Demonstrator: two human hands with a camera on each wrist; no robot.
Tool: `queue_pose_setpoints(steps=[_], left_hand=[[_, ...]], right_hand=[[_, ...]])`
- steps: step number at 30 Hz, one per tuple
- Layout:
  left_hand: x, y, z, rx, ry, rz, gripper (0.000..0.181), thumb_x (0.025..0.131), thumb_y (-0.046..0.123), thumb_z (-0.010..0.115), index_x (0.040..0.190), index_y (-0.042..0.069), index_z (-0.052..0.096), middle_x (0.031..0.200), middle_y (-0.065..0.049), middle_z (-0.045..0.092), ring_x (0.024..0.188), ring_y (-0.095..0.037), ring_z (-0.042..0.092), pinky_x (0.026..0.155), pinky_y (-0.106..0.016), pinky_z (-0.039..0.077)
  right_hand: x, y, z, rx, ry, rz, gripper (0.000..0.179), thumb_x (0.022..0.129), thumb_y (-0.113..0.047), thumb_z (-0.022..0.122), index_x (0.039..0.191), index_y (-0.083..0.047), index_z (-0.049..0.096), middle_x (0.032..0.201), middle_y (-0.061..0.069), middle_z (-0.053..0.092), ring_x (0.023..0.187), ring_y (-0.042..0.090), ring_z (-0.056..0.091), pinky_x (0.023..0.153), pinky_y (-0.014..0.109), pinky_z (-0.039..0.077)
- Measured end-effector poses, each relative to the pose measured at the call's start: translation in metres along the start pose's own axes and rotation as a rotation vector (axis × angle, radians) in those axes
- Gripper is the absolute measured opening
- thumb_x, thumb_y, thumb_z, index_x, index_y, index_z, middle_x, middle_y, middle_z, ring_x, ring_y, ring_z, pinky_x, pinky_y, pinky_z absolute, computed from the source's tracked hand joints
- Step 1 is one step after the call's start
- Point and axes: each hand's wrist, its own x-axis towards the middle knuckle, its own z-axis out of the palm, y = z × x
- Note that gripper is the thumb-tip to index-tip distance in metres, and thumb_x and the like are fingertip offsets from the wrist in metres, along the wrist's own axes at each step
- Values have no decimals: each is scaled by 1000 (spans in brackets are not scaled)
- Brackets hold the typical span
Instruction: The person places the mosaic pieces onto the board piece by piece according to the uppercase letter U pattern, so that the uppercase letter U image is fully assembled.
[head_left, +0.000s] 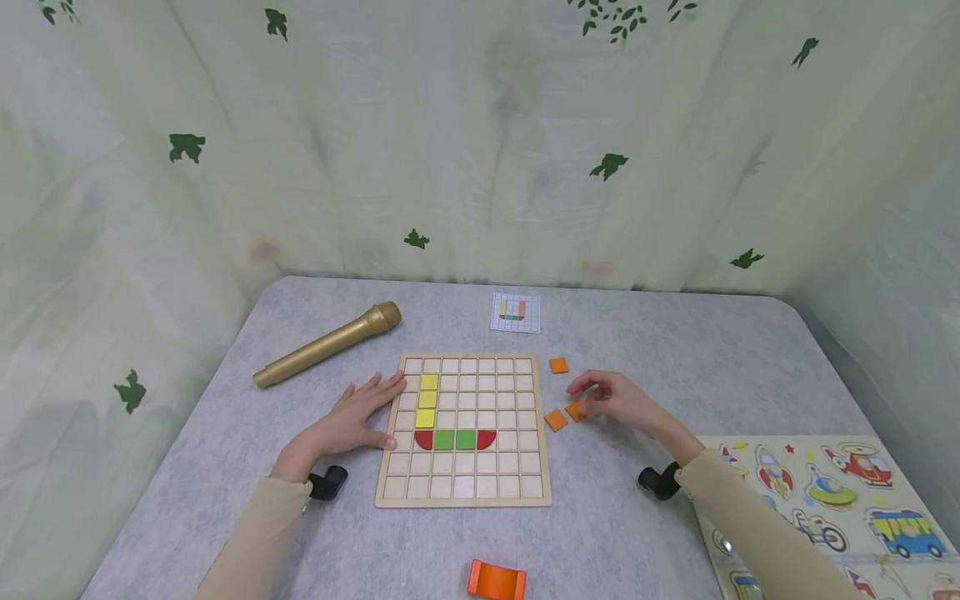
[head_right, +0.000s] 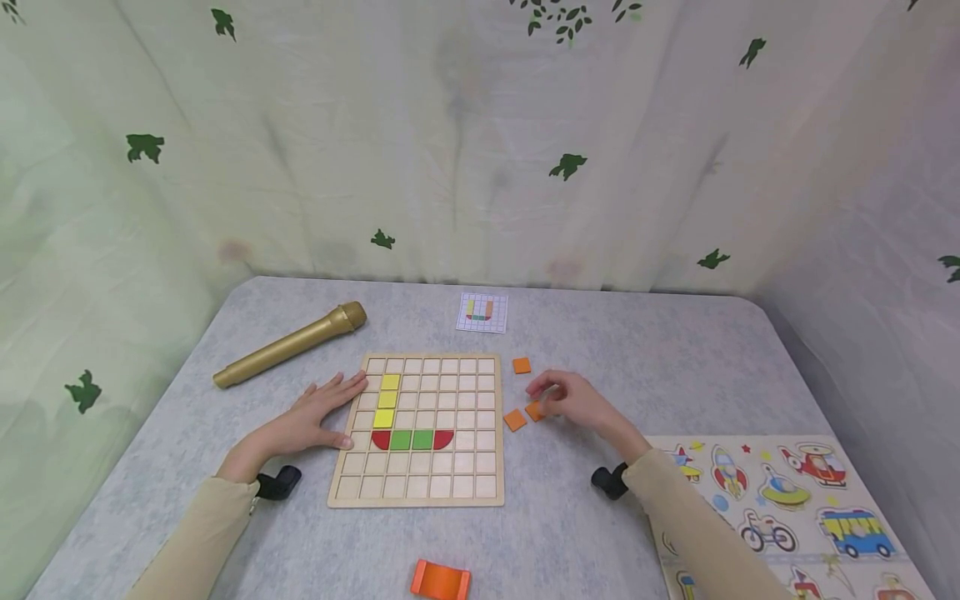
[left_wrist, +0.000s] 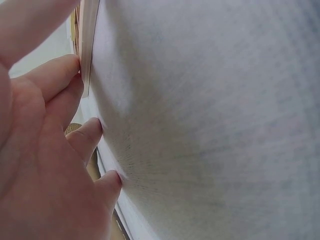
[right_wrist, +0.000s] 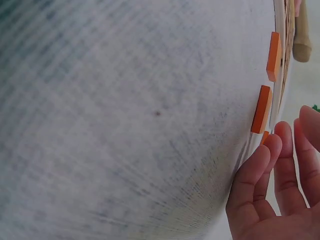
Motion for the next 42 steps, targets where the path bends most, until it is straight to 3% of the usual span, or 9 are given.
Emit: queue_pose_setpoints(steps=[9,14,20,24,32,42], left_hand=[[0,1,0,-7,-4,-13,97,77,41,76,151,5,26,157,-15,18,142,-42,4,109,-61,-6],[0,2,-1,3,-4,-7,96,77,40,76,151,5,26,157,-15,18,142,-42,4,109,-61,-5],[1,2,-2,-4,-6,6,96,78,41,75,151,4,26,156,-16,19,142,-43,4,108,-62,-5],[2,1,-2,0,-7,7,96,78,42,75,151,5,26,156,-16,19,142,-43,4,108,-62,-5],[0,1,-1,-5,-9,-8,96,78,41,76,151,5,26,157,-15,18,142,-42,3,109,-60,-6],[0,0,0,-9,-3,-10,96,78,42,76,151,5,26,157,-14,18,142,-42,3,109,-61,-6]], right_hand=[[1,3,3,-29,-3,-26,23,84,8,63,106,3,64,109,15,63,87,25,55,74,34,48],[3,6,4,-103,9,-51,24,82,10,65,104,1,65,105,11,63,86,21,55,75,32,47],[6,8,6,-232,25,-114,23,78,12,68,97,-2,66,91,5,58,77,19,49,66,29,43],[7,7,7,-266,29,-107,24,76,11,69,92,-5,64,87,2,57,77,18,48,67,30,43],[5,3,4,-232,9,-111,19,79,11,65,91,-3,64,87,4,59,80,20,50,69,32,44],[4,-4,3,-64,-57,-127,10,90,-3,64,99,-1,64,91,7,60,84,22,52,71,27,46]])
